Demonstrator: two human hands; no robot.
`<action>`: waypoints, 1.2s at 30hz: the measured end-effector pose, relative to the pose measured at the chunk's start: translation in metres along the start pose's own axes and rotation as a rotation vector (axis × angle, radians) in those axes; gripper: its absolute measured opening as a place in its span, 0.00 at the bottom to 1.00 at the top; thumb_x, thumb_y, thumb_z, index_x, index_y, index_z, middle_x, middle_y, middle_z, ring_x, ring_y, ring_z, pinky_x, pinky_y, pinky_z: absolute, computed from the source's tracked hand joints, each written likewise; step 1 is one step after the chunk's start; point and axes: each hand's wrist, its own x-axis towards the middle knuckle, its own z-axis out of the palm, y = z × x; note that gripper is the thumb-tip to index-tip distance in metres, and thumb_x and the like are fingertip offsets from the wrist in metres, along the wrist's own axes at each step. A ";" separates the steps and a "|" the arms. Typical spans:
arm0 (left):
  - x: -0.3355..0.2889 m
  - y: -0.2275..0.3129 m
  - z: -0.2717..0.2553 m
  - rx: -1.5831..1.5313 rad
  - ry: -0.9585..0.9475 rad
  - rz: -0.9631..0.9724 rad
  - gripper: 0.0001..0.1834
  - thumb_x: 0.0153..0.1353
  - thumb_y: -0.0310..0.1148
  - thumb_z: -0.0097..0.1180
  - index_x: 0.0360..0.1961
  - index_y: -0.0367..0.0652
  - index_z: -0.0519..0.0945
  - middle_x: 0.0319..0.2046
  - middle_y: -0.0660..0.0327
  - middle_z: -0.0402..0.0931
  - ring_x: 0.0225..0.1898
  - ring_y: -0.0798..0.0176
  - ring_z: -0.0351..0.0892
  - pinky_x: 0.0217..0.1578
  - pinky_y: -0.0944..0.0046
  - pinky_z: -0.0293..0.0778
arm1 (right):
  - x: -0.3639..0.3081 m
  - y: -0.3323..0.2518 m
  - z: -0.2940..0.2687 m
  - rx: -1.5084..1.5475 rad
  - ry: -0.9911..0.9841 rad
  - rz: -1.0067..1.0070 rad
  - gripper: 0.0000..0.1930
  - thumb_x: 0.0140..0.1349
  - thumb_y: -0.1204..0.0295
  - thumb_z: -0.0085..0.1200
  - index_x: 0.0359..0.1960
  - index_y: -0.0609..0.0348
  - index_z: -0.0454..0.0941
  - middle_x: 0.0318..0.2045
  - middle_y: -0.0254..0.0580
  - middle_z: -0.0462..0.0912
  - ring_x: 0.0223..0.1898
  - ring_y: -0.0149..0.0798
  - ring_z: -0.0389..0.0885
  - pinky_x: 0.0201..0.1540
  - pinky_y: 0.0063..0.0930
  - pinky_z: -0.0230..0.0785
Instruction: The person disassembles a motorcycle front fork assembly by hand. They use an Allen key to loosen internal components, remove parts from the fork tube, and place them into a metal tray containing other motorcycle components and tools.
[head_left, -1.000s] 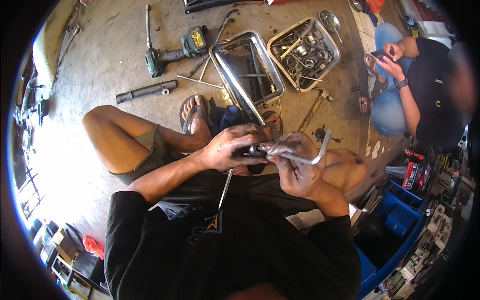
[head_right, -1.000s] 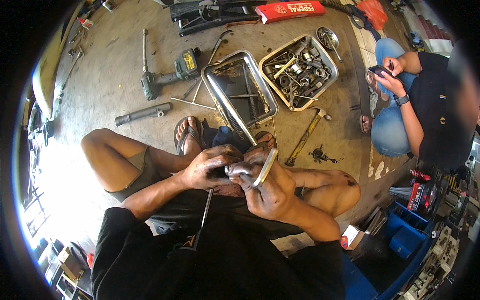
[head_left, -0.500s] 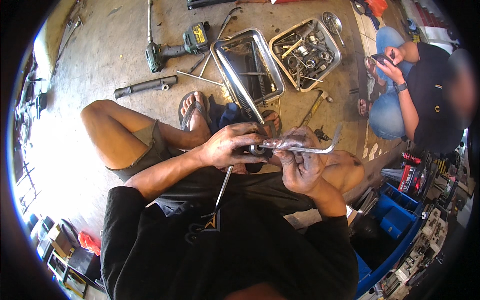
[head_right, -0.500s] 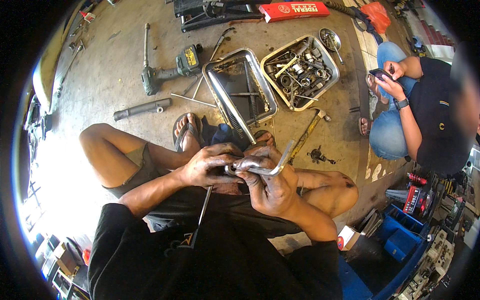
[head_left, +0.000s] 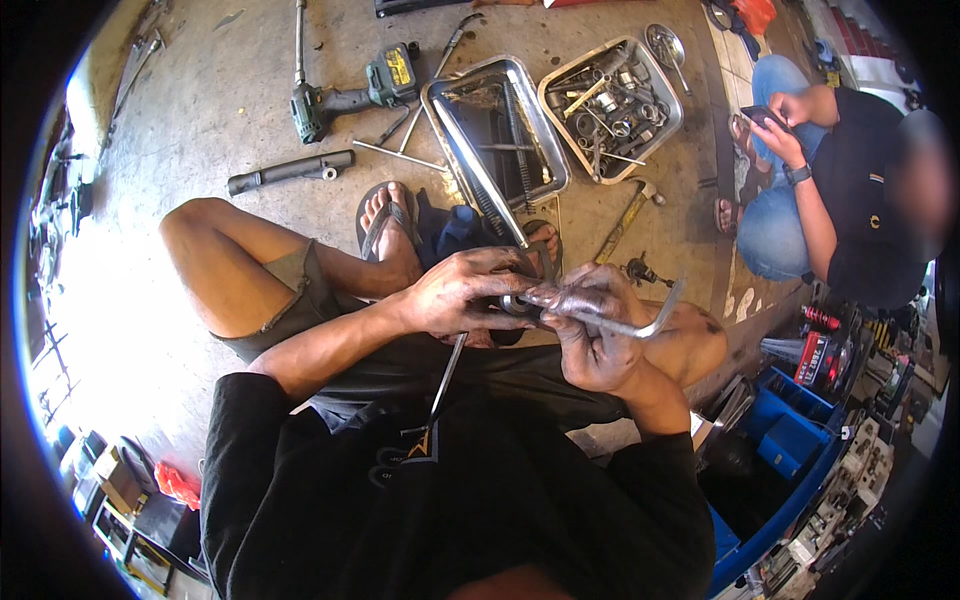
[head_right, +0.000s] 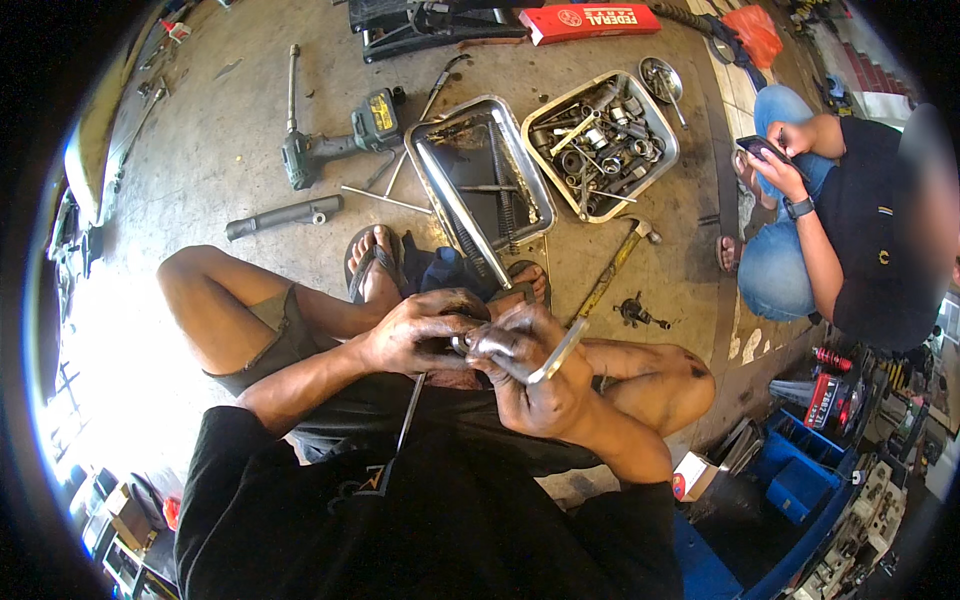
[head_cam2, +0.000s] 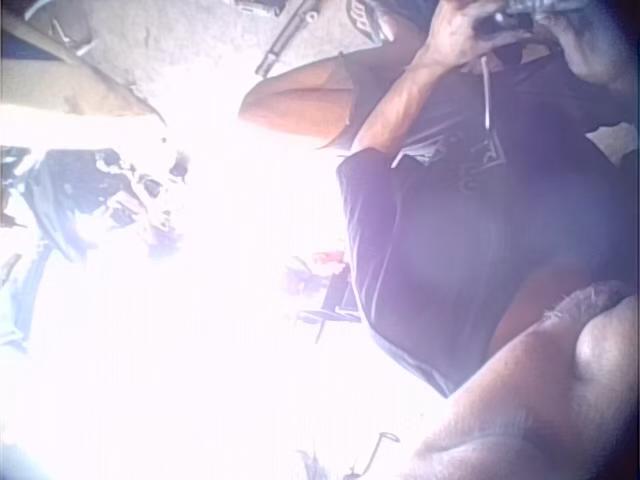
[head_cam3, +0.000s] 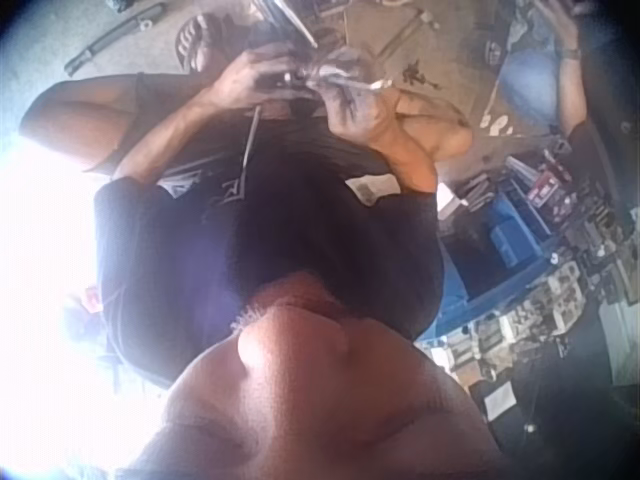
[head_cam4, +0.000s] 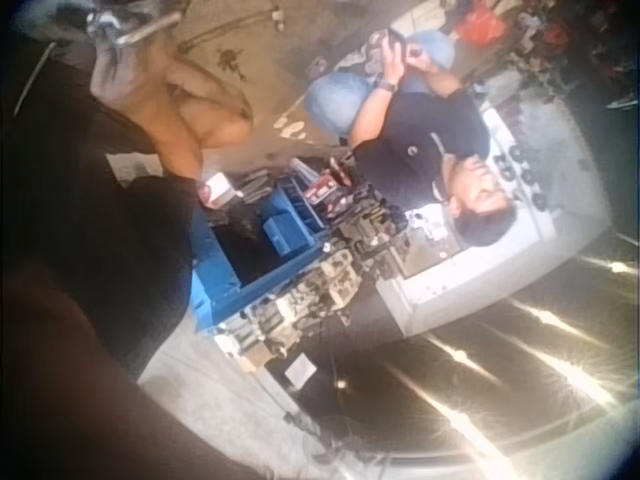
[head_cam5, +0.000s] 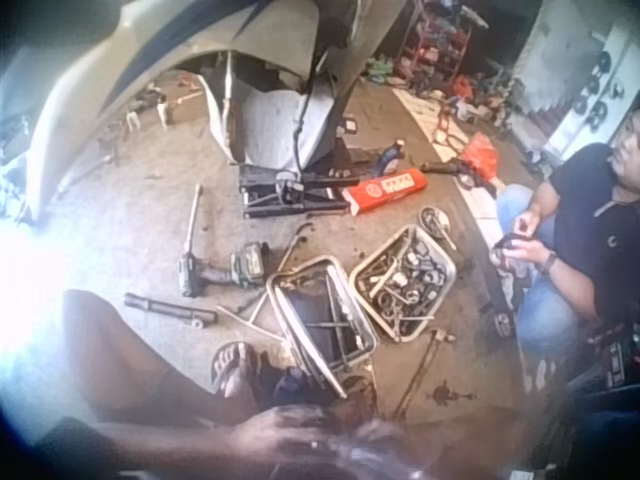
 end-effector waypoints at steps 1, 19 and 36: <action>0.001 0.000 0.000 -0.003 0.003 0.019 0.26 0.45 0.29 0.74 0.47 0.39 0.80 0.45 0.48 0.77 0.46 0.44 0.79 0.46 0.52 0.76 | -0.001 0.000 0.001 0.006 -0.004 -0.016 0.11 0.54 0.84 0.61 0.39 0.65 0.78 0.31 0.47 0.79 0.29 0.45 0.79 0.32 0.33 0.72; 0.001 -0.002 0.003 -0.001 0.002 0.041 0.25 0.46 0.29 0.72 0.48 0.39 0.82 0.45 0.48 0.78 0.46 0.44 0.79 0.46 0.51 0.76 | 0.001 0.001 -0.004 0.047 -0.018 -0.001 0.11 0.55 0.84 0.61 0.39 0.66 0.77 0.32 0.48 0.80 0.31 0.44 0.79 0.33 0.33 0.72; 0.000 -0.001 0.004 0.018 0.085 0.030 0.26 0.48 0.34 0.73 0.51 0.44 0.82 0.44 0.52 0.78 0.42 0.49 0.80 0.43 0.55 0.78 | -0.012 0.000 -0.008 0.189 -0.002 0.171 0.09 0.64 0.86 0.51 0.45 0.72 0.71 0.42 0.55 0.80 0.48 0.54 0.83 0.53 0.43 0.76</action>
